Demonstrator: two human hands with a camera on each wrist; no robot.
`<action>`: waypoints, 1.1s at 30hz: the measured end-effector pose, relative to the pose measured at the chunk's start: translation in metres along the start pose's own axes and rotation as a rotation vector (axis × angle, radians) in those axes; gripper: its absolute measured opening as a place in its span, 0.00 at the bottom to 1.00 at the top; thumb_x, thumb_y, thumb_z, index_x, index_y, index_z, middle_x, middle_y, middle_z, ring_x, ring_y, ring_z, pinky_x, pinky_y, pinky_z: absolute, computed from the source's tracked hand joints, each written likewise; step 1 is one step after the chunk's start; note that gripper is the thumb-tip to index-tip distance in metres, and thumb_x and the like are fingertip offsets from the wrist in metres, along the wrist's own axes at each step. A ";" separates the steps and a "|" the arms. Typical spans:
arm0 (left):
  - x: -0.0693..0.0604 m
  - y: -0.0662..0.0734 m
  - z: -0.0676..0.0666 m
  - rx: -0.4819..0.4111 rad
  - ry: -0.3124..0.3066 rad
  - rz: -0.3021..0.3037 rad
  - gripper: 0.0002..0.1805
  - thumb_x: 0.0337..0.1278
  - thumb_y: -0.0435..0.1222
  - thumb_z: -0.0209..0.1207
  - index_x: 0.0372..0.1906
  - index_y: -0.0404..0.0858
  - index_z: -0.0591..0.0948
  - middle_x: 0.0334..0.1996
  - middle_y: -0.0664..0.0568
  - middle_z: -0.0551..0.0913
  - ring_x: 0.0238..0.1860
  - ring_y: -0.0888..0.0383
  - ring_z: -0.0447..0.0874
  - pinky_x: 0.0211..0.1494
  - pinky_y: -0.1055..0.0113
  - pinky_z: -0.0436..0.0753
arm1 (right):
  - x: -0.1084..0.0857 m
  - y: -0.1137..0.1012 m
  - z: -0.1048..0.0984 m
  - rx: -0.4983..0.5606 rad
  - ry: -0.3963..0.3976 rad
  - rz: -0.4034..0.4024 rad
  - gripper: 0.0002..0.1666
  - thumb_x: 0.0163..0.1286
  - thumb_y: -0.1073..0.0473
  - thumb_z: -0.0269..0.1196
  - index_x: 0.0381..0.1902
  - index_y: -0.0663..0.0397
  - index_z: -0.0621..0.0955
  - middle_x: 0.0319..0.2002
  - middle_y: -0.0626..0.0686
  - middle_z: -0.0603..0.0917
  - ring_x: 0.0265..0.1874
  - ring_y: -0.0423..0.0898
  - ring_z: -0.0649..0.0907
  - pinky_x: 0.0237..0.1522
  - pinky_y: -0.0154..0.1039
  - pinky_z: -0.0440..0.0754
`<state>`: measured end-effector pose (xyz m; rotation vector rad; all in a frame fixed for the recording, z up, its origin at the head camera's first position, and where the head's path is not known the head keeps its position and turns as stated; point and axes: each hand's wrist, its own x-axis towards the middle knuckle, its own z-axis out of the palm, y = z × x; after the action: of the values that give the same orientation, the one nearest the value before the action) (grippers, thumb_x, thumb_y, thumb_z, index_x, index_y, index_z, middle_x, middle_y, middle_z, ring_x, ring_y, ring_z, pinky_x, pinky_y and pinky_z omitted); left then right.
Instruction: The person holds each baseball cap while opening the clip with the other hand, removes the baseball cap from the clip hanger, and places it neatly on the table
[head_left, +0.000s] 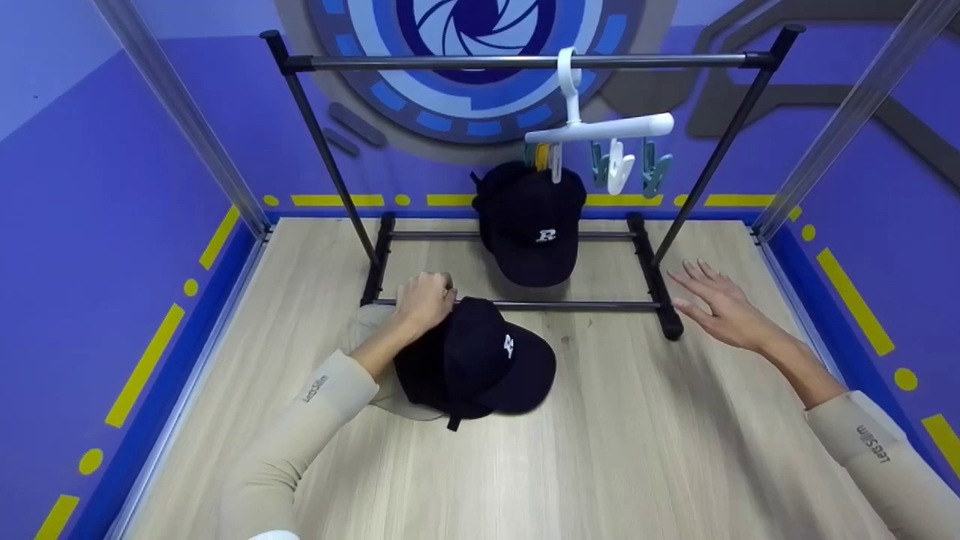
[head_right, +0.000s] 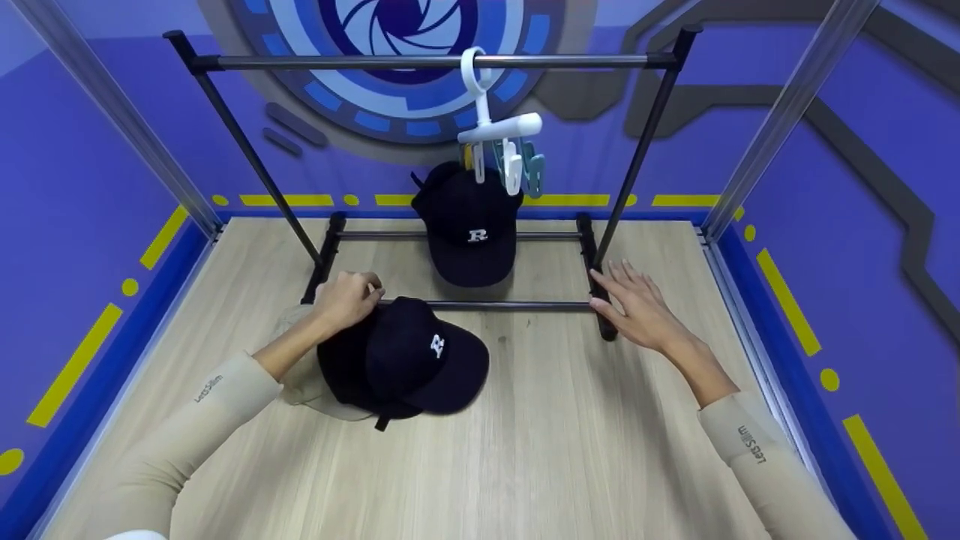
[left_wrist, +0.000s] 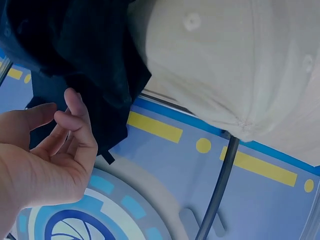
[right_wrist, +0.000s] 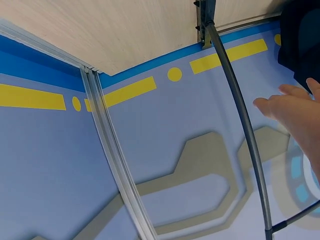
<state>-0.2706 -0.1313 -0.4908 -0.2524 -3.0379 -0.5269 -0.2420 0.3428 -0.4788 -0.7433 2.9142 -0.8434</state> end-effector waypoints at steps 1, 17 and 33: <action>0.002 0.001 -0.002 -0.008 -0.006 -0.005 0.10 0.69 0.40 0.60 0.42 0.39 0.88 0.43 0.43 0.91 0.46 0.38 0.89 0.43 0.41 0.84 | 0.002 0.000 0.000 -0.004 0.004 -0.005 0.32 0.79 0.54 0.57 0.74 0.64 0.68 0.75 0.77 0.58 0.77 0.78 0.51 0.72 0.77 0.45; 0.041 0.038 -0.010 -0.100 0.039 0.034 0.13 0.66 0.37 0.60 0.51 0.36 0.85 0.44 0.44 0.90 0.46 0.43 0.89 0.44 0.48 0.86 | 0.050 -0.007 0.003 0.032 -0.069 0.070 0.36 0.82 0.49 0.51 0.79 0.61 0.59 0.79 0.72 0.52 0.80 0.72 0.46 0.74 0.75 0.42; 0.099 0.076 -0.004 -0.207 0.156 0.146 0.29 0.65 0.37 0.65 0.68 0.35 0.72 0.65 0.38 0.73 0.67 0.41 0.72 0.66 0.49 0.78 | 0.131 -0.029 0.004 0.129 -0.026 0.045 0.32 0.84 0.52 0.48 0.76 0.66 0.64 0.75 0.71 0.65 0.78 0.70 0.58 0.76 0.66 0.55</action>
<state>-0.3553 -0.0470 -0.4544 -0.4162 -2.7883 -0.8088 -0.3448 0.2607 -0.4530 -0.6708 2.8106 -0.9974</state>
